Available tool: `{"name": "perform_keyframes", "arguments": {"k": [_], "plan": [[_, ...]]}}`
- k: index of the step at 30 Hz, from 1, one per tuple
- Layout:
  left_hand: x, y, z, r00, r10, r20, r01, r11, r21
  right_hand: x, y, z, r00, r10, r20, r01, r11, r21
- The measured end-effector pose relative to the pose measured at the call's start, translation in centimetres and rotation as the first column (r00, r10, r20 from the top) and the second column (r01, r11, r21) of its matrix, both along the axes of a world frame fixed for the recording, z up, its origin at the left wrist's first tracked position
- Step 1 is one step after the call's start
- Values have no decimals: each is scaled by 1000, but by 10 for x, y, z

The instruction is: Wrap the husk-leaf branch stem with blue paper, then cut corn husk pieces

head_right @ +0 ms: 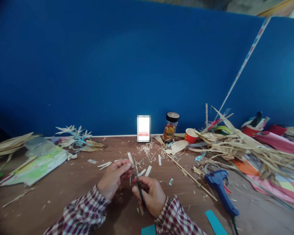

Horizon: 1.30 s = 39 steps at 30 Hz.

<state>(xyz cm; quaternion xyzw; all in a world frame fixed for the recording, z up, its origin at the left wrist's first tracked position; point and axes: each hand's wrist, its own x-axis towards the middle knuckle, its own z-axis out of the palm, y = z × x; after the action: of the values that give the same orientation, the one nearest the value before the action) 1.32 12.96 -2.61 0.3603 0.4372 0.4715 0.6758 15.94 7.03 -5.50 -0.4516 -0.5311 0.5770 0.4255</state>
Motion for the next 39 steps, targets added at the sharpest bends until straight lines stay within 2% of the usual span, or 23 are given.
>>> {"name": "perform_keyframes", "arguments": {"k": [10,19,39], "plan": [[-2,3,2,999,24,-41,-23,999,22,0,-1,-3,1000,25,-1,-25,1000,-11],[-3,3,3,994,-28,-101,36,997,71,0,-1,0,999,32,-22,-32,999,5],[-3,1,8,994,-28,-108,31,999,27,-1,-2,0,1000,16,14,-16,1000,-4]]}}
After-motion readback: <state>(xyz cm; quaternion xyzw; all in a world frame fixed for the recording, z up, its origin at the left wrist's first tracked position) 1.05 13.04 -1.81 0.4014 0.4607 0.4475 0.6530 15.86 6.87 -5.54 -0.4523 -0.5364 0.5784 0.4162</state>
